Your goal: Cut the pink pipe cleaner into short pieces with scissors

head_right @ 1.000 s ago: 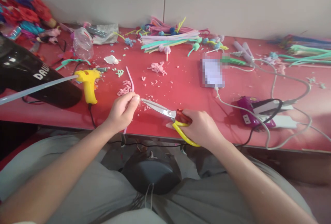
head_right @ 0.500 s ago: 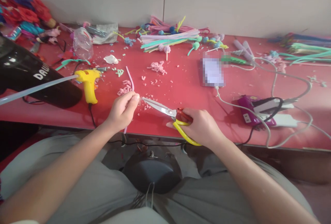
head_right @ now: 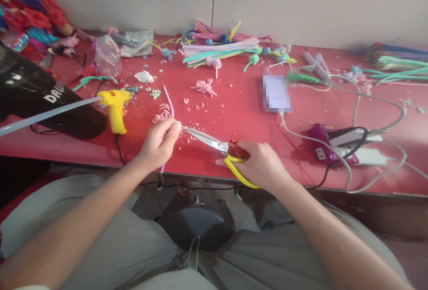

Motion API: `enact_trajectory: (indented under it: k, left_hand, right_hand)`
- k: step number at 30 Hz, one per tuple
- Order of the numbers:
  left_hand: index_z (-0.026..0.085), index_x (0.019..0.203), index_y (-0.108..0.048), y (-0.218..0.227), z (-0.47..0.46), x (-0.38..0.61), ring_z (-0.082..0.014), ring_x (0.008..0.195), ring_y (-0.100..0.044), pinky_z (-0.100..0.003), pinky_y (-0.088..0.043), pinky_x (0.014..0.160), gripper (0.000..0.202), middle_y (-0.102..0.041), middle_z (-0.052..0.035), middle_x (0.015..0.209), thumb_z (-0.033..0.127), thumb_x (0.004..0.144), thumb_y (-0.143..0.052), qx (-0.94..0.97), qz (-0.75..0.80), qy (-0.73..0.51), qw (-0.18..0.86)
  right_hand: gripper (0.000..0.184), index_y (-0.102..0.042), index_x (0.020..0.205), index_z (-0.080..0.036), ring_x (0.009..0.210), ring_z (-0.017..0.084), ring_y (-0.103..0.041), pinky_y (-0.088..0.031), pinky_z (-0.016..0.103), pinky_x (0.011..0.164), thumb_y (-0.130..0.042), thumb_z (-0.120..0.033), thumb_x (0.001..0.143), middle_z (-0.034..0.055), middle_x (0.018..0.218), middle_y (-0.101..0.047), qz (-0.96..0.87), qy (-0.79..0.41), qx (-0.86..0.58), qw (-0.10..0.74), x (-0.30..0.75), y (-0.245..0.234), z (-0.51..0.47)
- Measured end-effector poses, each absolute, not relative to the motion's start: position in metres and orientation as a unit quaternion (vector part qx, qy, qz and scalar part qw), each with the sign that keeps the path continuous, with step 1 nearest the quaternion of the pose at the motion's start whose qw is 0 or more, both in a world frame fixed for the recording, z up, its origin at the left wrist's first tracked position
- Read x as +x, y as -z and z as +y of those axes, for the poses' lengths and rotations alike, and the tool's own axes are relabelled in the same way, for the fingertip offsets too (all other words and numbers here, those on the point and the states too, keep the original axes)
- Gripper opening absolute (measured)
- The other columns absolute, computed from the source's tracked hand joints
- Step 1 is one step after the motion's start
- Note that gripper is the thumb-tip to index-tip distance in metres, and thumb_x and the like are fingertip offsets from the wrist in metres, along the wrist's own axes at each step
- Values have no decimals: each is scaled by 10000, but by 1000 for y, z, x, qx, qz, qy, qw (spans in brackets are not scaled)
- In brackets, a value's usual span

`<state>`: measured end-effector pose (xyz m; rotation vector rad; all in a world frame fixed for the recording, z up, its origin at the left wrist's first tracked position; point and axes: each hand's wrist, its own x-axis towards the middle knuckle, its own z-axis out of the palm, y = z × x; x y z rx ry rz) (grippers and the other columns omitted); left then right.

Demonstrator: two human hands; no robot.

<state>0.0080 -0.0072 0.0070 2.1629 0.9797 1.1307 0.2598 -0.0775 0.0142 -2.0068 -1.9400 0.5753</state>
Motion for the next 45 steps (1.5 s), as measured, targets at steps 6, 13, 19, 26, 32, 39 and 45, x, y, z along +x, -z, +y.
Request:
enact_trajectory:
  k: [6,13,19,26,32,39,45]
  left_hand:
    - [198,696,-362,-6,-6,8,-99,565,-402,-264,-338,573,324,-398,33,609,240,1013,-414,795,359,-419,252]
    - [197,712,-378,-7,-7,8,-101,580,-409,-267,-344,588,306,-393,33,618,237,1013,-415,793,360,-420,255]
    - [196,723,-398,-7,-8,8,-103,591,-417,-267,-355,600,293,-396,32,626,242,1012,-421,791,362,-419,258]
    - [195,738,-421,-8,-8,8,-109,611,-439,-267,-372,621,278,-429,24,643,251,1011,-420,790,368,-415,263]
    - [191,764,-456,-8,-8,7,-111,635,-465,-263,-387,639,255,-468,16,668,252,1010,-421,790,368,-415,260]
    - [193,774,-470,-7,-8,7,-117,652,-491,-262,-399,637,245,-511,3,691,259,1006,-426,793,371,-411,254]
    - [194,780,-478,-7,-7,7,-117,643,-488,-265,-399,627,244,-519,1,691,273,1005,-431,793,368,-414,253]
  right_hand:
    - [602,-388,585,-206,575,106,-237,-240,231,458,-664,-736,658,-54,562,-293,-665,-206,-701,155,259,-16,-79]
    - [571,-382,596,-212,562,102,-240,-244,224,446,-676,-695,675,-56,567,-289,-675,-210,-690,156,260,-18,-80]
    - [614,-318,583,-216,568,104,-223,-237,228,441,-679,-706,670,-59,565,-256,-675,-207,-691,155,259,-19,-80]
    - [610,-349,567,-206,569,103,-234,-226,228,451,-664,-717,675,-57,556,-262,-678,-203,-690,152,260,-16,-78]
    - [581,-404,599,-206,586,109,-259,-248,234,471,-674,-715,671,-53,580,-292,-662,-222,-700,153,261,-16,-79]
    - [579,-344,598,-220,585,112,-238,-239,236,465,-685,-680,682,-59,571,-277,-667,-224,-695,147,261,-17,-79]
    - [564,-369,596,-213,583,111,-242,-241,238,459,-682,-670,697,-56,577,-291,-675,-224,-688,145,262,-17,-79]
